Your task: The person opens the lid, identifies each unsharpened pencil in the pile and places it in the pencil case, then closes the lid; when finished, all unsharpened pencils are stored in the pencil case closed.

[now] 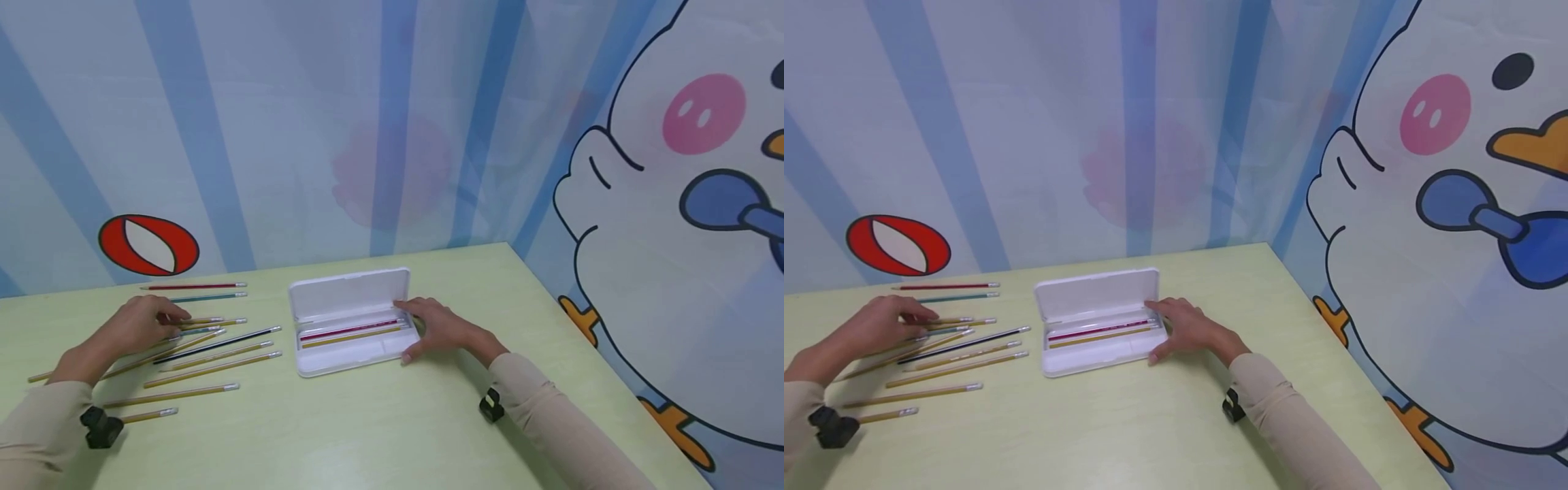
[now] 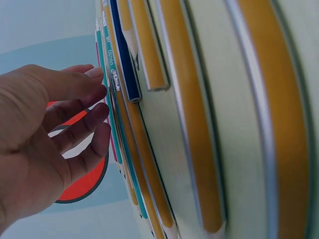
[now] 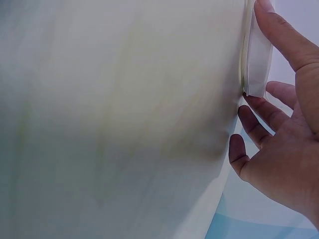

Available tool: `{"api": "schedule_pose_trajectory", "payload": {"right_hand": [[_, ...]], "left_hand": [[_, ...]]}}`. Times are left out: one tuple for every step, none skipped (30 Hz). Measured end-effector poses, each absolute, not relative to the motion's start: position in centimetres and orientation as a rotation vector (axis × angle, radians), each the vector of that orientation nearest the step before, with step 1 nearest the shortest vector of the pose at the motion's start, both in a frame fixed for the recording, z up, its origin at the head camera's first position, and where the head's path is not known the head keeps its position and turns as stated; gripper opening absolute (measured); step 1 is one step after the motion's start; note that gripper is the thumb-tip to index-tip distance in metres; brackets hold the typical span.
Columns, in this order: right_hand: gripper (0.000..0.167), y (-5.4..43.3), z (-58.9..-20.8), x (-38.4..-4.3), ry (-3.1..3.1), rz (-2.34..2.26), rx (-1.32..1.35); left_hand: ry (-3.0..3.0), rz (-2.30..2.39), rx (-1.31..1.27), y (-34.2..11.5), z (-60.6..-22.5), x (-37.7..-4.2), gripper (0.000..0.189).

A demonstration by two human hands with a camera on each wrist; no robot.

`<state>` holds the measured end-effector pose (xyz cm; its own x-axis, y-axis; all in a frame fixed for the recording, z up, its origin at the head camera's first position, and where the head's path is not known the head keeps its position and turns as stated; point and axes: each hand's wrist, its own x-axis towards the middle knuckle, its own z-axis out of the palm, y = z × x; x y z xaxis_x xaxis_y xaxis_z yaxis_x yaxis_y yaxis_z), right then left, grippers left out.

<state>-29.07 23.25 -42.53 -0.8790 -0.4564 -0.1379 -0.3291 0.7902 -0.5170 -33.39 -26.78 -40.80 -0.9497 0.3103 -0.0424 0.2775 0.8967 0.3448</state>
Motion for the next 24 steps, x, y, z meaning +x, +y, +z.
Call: {"api": "schedule_pose_trajectory", "payload": {"right_hand": [[0.104,23.24,-42.55,-29.08,2.725,-0.717,-0.606],[0.104,23.24,-42.56,-29.09,2.725,-0.719,-0.601],[0.104,23.23,-42.59,-29.10,2.724,-0.719,-0.598],[0.104,23.23,-42.59,-29.11,2.723,-0.721,-0.593],[0.104,23.21,-42.58,-29.09,2.724,-0.721,-0.589],[0.104,23.19,-42.55,-29.08,2.726,-0.718,-0.588],[0.104,23.19,-42.55,-29.07,2.727,-0.717,-0.586],[0.104,23.18,-42.53,-29.05,2.728,-0.717,-0.585],[0.104,23.18,-42.51,-29.03,2.730,-0.716,-0.585],[0.104,23.17,-42.47,-29.02,2.730,-0.717,-0.584],[0.104,23.17,-42.48,-29.04,2.733,-0.715,-0.585],[0.104,23.17,-42.48,-29.04,2.734,-0.714,-0.584],[0.104,23.16,-42.48,-29.04,2.733,-0.714,-0.583],[0.104,23.16,-42.47,-29.04,2.733,-0.712,-0.582],[0.104,23.15,-42.45,-29.03,2.732,-0.711,-0.580],[0.104,23.15,-42.45,-29.03,2.733,-0.709,-0.579],[0.104,23.15,-42.45,-29.03,2.734,-0.706,-0.577],[0.104,23.14,-42.40,-28.99,2.732,-0.708,-0.575],[0.104,23.14,-42.39,-29.00,2.732,-0.708,-0.575],[0.104,23.15,-42.39,-28.99,2.733,-0.707,-0.576],[0.104,23.15,-42.39,-28.99,2.732,-0.709,-0.578],[0.104,23.15,-42.37,-28.98,2.732,-0.710,-0.581],[0.104,23.16,-42.36,-28.98,2.732,-0.710,-0.582],[0.104,23.16,-42.35,-28.98,2.732,-0.711,-0.583]], "left_hand": [[2.963,0.523,0.454,-26.74,-40.88,-33.42,0.027],[2.961,0.526,0.450,-26.71,-40.96,-33.44,0.027],[2.959,0.530,0.447,-26.66,-41.02,-33.45,0.027],[2.958,0.532,0.446,-26.62,-41.09,-33.49,0.027],[2.958,0.534,0.449,-26.59,-41.14,-33.53,0.027],[2.959,0.535,0.452,-26.54,-41.17,-33.55,0.026],[2.959,0.536,0.455,-26.48,-41.21,-33.58,0.026],[2.957,0.536,0.458,-26.44,-41.25,-33.62,0.026],[2.956,0.540,0.460,-26.39,-41.28,-33.65,0.026],[2.954,0.544,0.460,-26.34,-41.31,-33.67,0.026],[2.953,0.544,0.459,-26.30,-41.34,-33.67,0.026],[2.951,0.545,0.452,-26.27,-41.38,-33.68,0.026],[2.949,0.545,0.448,-26.24,-41.41,-33.67,0.026],[2.950,0.543,0.447,-26.22,-41.44,-33.66,0.026],[2.950,0.541,0.448,-26.17,-41.43,-33.64,0.026],[2.951,0.536,0.446,-26.14,-41.43,-33.63,0.027],[2.951,0.533,0.447,-26.10,-41.43,-33.63,0.027],[2.952,0.532,0.447,-26.05,-41.43,-33.63,0.027],[2.951,0.532,0.449,-25.99,-41.42,-33.63,0.027],[2.951,0.531,0.452,-25.94,-41.44,-33.65,0.027],[2.949,0.531,0.452,-25.90,-41.45,-33.67,0.027],[2.950,0.531,0.451,-25.86,-41.47,-33.69,0.027],[2.947,0.531,0.453,-25.82,-41.47,-33.70,0.027],[2.944,0.532,0.455,-25.78,-41.47,-33.71,0.027]]}}
